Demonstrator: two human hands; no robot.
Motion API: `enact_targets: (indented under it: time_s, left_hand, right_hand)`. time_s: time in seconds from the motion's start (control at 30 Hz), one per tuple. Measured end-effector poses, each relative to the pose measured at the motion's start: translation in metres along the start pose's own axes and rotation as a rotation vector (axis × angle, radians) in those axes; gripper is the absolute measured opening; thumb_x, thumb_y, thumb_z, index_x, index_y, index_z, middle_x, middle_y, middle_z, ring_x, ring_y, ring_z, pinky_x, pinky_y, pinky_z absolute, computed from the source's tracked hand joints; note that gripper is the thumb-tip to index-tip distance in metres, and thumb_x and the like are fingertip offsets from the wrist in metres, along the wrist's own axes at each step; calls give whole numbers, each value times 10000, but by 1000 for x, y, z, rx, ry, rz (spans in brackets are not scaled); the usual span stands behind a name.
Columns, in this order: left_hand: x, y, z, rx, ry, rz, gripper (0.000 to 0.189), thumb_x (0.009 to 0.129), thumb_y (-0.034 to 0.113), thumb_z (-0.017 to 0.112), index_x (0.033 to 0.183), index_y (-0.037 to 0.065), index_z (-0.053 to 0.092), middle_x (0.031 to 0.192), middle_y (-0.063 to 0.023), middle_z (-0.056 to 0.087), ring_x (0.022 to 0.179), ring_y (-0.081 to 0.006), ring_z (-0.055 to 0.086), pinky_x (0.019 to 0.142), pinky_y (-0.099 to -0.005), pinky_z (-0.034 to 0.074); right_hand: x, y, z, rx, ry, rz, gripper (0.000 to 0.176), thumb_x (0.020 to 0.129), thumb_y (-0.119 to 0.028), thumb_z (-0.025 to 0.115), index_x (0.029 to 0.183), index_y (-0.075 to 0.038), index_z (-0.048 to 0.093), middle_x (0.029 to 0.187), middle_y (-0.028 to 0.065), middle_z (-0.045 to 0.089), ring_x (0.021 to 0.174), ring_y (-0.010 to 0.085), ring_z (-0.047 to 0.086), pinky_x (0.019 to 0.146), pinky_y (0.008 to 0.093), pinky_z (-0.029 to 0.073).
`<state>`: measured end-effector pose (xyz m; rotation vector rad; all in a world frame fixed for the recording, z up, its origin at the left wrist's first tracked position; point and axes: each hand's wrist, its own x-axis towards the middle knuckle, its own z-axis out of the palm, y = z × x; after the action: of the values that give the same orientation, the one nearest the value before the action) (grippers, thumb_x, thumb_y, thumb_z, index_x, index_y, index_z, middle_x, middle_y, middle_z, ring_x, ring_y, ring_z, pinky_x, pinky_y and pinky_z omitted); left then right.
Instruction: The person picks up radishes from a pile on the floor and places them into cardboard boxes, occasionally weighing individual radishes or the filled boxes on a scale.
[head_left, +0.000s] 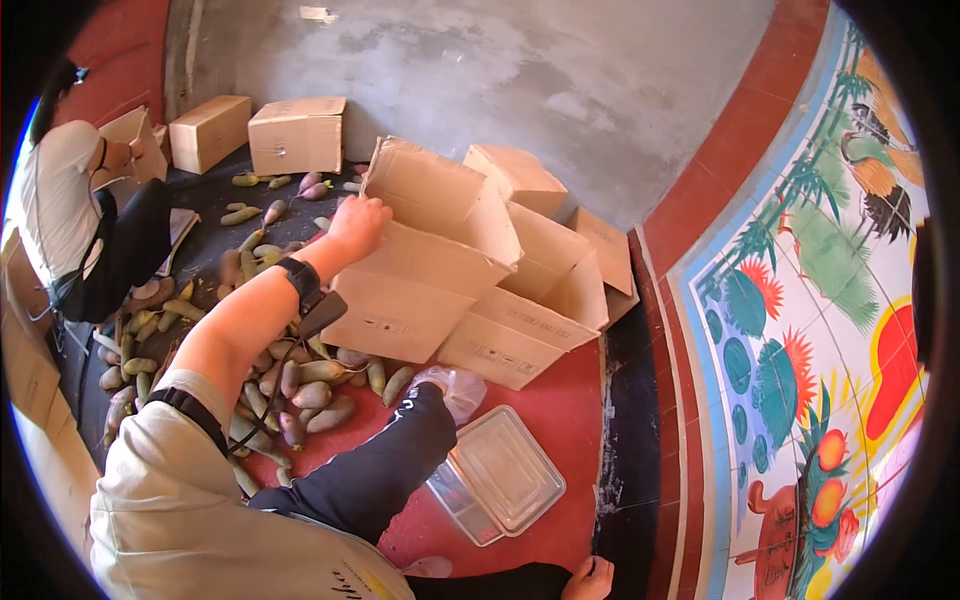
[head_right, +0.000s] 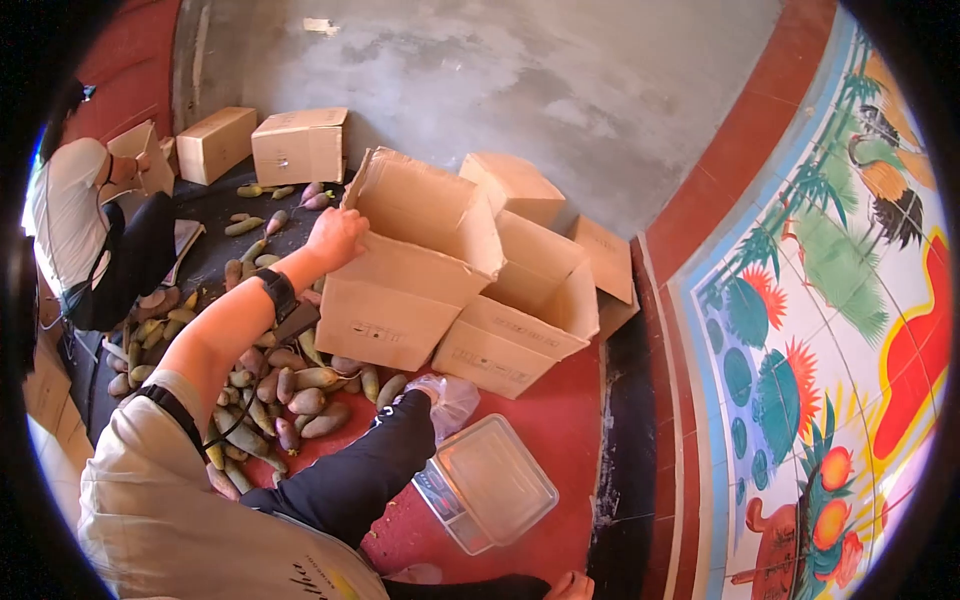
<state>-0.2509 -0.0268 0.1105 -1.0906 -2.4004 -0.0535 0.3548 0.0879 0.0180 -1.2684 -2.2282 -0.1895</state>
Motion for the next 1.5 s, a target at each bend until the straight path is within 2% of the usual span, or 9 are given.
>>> enact_targets:
  time_s: [0.13, 0.53, 0.87, 1.13, 1.2, 1.27, 1.3, 1.47, 1.5]
  left_hand:
    - [-44, 5, 1, -130, 32, -5, 211, 645, 229, 656, 782, 91, 573, 808, -78, 565, 794, -244, 579, 646, -343, 482]
    - [-149, -18, -65, -371, 60, 105, 215, 598, 156, 678, 699, 57, 515, 722, -91, 505, 742, -291, 536, 636, -375, 451]
    - [-147, 2, -83, -473, 61, 160, 213, 643, 210, 686, 664, 50, 547, 676, -101, 524, 703, -297, 526, 594, -394, 424]
    - [-113, 5, -81, -338, 361, 22, 194, 647, 188, 680, 574, 69, 546, 660, -70, 527, 708, -252, 527, 635, -371, 399]
    - [-107, 0, -73, -362, 282, -72, 170, 628, 144, 691, 627, 57, 545, 756, -80, 528, 794, -272, 508, 686, -376, 401]
    - [-97, -5, -64, -439, 525, -128, 257, 602, 145, 705, 766, 51, 530, 933, -123, 490, 900, -316, 466, 756, -388, 397]
    - [-95, -5, -62, -461, 490, -214, 506, 592, 111, 703, 1036, 54, 467, 1109, -164, 414, 1033, -354, 413, 869, -395, 373]
    - [-66, -24, -28, -797, 316, -386, 828, 630, 73, 684, 1318, 38, 225, 1251, -190, 345, 1135, -282, 385, 915, -343, 364]
    - [-62, -26, -26, -1112, 195, -524, 803, 648, 79, 659, 1321, 46, 223, 1171, -193, 418, 1060, -278, 448, 875, -347, 396]
  right_hand:
    - [2, -1, 4, 37, -19, -21, 142, 815, -149, 535, 798, -22, 595, 773, 144, 583, 722, 316, 566, 634, 380, 474]
    - [8, -4, 9, 104, -25, -67, 139, 813, -134, 528, 777, -12, 586, 751, 155, 575, 690, 328, 556, 622, 395, 468]
    - [4, -1, 8, 69, -32, -57, 123, 809, -130, 531, 787, -22, 586, 772, 148, 580, 712, 320, 562, 629, 384, 472]
    - [1, 3, 8, 32, -41, -46, 132, 816, -137, 525, 795, -25, 591, 787, 145, 585, 717, 316, 566, 632, 382, 473]
    - [1, 2, 6, 24, -60, -44, 135, 815, -141, 528, 796, -23, 591, 788, 146, 586, 720, 317, 567, 632, 383, 473]
    - [3, -1, 4, 35, -85, -2, 145, 814, -153, 534, 796, -20, 591, 784, 151, 588, 713, 321, 568, 625, 386, 472]
    - [1, 1, 8, 35, -85, 0, 145, 814, -153, 534, 796, -20, 591, 784, 151, 588, 713, 321, 568, 625, 386, 472]
    - [-1, 8, 23, 120, -27, 70, 64, 726, -44, 548, 747, 15, 561, 711, 162, 533, 660, 339, 538, 594, 399, 429]
    - [-1, 7, 23, 121, -27, 70, 64, 726, -44, 548, 747, 15, 561, 711, 162, 533, 660, 339, 538, 594, 399, 429]
